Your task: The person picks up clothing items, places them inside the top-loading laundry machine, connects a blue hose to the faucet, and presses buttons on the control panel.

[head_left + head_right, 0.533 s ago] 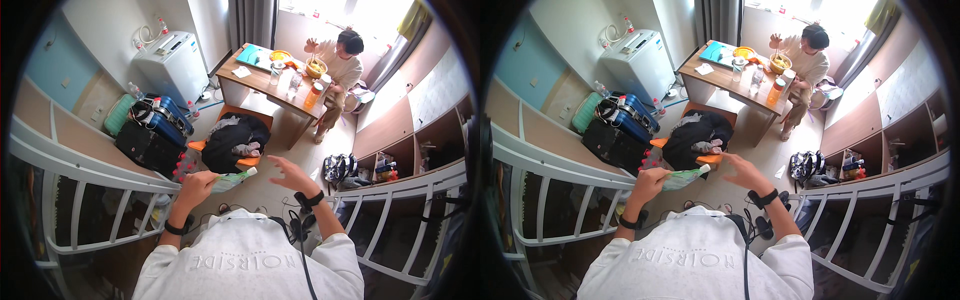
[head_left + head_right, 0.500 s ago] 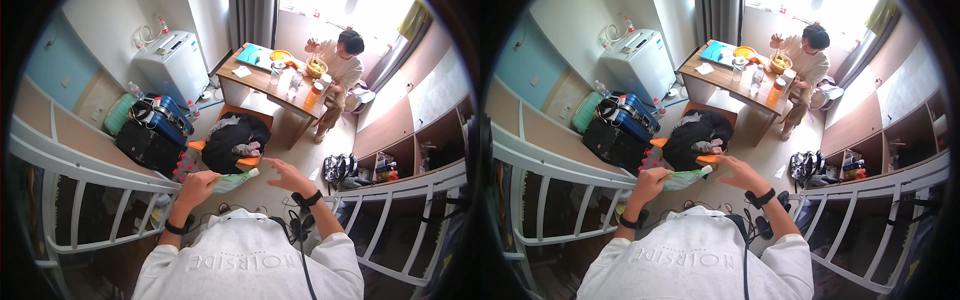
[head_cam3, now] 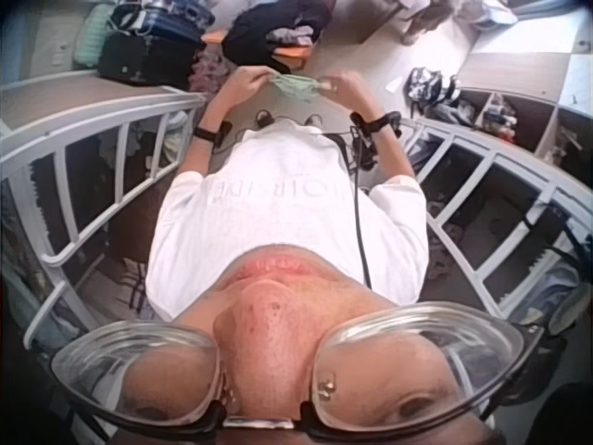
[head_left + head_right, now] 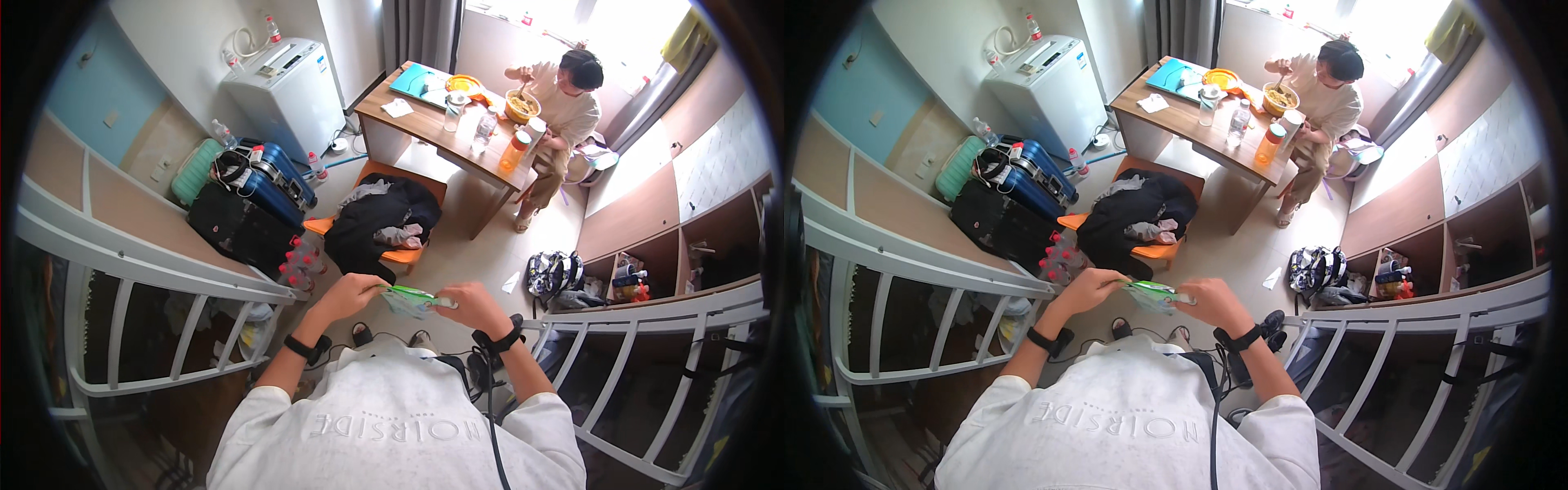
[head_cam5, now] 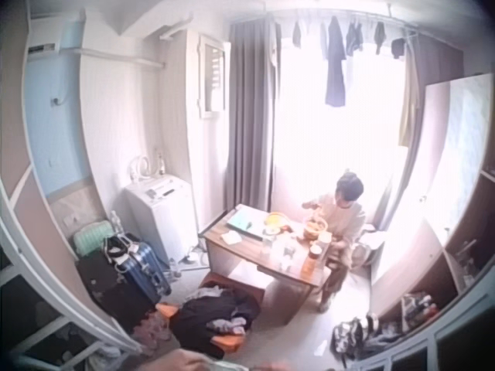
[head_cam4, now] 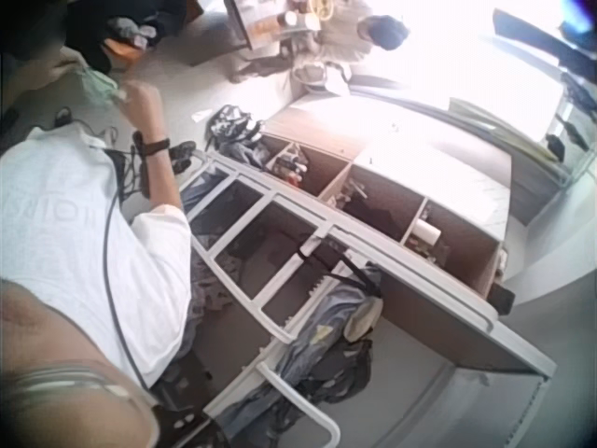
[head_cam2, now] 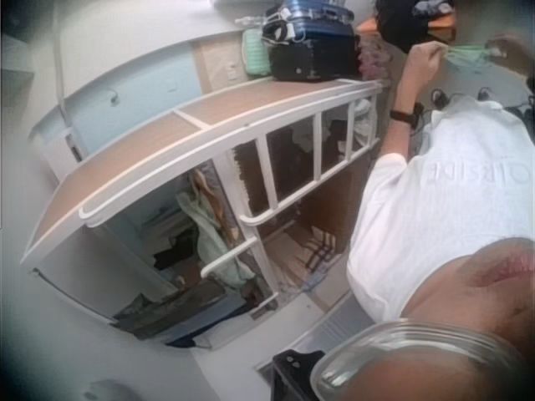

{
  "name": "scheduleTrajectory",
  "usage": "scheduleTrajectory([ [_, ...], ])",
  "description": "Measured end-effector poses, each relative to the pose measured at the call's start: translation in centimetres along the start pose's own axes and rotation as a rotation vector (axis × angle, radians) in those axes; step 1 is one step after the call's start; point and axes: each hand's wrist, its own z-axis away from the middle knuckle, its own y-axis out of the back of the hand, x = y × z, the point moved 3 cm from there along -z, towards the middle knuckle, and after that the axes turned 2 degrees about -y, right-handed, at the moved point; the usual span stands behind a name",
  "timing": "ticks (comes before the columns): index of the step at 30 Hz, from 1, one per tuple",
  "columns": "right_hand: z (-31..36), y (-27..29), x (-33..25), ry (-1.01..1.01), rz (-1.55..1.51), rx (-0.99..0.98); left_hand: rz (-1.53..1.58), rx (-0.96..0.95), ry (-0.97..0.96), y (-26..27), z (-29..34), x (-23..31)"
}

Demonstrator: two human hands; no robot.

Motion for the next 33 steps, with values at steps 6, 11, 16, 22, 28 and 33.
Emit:
scheduleTrajectory([
  [6, 2.1, -0.6, 3.2, -0.144, 0.062, 0.0, -0.074, 0.518, 0.041, -0.4, -2.4, -15.0],
  [11, 5.9, 0.5, 5.6, -0.361, 0.134, 0.077, 0.674, 0.678, 0.891, 3.8, -3.8, -25.1],
  [16, 6.8, -0.1, 5.6, -0.576, 0.131, 0.293, 1.262, 0.64, 1.138, 4.8, -4.8, -39.2],
  [22, 8.5, -2.5, 5.3, -0.849, 0.177, 0.542, 1.383, 0.498, 0.933, 1.7, -9.5, -46.9],
  [28, 6.1, -3.4, 2.7, -0.988, 0.111, 0.705, 1.485, 0.539, 0.953, -1.3, -10.6, -51.0],
  [33, 5.9, -3.6, 1.7, -1.096, 0.11, 0.675, 1.419, 0.536, 0.953, -1.4, -13.7, -45.4],
])
